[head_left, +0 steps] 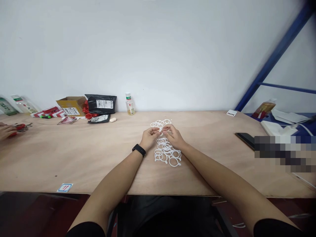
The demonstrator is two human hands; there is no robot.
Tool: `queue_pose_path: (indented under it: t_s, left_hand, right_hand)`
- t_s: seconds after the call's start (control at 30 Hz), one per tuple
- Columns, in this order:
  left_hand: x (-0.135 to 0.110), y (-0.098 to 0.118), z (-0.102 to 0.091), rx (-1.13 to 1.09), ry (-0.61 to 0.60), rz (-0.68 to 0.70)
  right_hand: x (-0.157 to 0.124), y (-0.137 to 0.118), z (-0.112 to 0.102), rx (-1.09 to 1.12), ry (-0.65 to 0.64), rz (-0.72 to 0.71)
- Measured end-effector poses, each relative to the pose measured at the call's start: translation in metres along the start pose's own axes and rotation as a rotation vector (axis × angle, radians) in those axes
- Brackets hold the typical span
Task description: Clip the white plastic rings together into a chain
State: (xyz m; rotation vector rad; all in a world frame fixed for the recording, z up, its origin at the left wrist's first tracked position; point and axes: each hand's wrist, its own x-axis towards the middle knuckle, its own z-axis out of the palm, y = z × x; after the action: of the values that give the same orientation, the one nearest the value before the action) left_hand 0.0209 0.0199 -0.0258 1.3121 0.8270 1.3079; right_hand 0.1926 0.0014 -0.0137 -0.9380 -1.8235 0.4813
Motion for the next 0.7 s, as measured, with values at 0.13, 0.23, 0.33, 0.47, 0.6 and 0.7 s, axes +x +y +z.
queue_pose_path:
  t_s: [0.13,0.23,0.33,0.47,0.6,0.7]
  left_hand:
    - [-0.0041,-0.0019,0.0061,-0.052,-0.088,0.024]
    - [-0.0062,-0.0008,0.0081,-0.037,-0.111,0.051]
    - [-0.0066,0.0022,0.0059,0.054,-0.084,0.122]
    - [-0.0066,0.0051,0.0009,0.313,-0.008,0.281]
    - [-0.0084,0.0058,-0.0002,0.424,0.001,0.369]
    - [-0.0105,0.0060,0.0010,0.491,0.003,0.416]
  right_hand:
    - [0.0004,0.0014,0.0035,0.034,0.035,0.048]
    - [0.0004,0.0018,0.0051,0.073,0.063,0.079]
    - [0.0004,0.0029,0.0058,0.134,0.072,0.117]
    - [0.0019,0.0057,0.0055,0.135,0.054,0.122]
    - [0.0032,0.0056,0.0042,0.051,0.067,0.090]
    - [0.0025,0.0020,0.0037,-0.017,0.066,0.053]
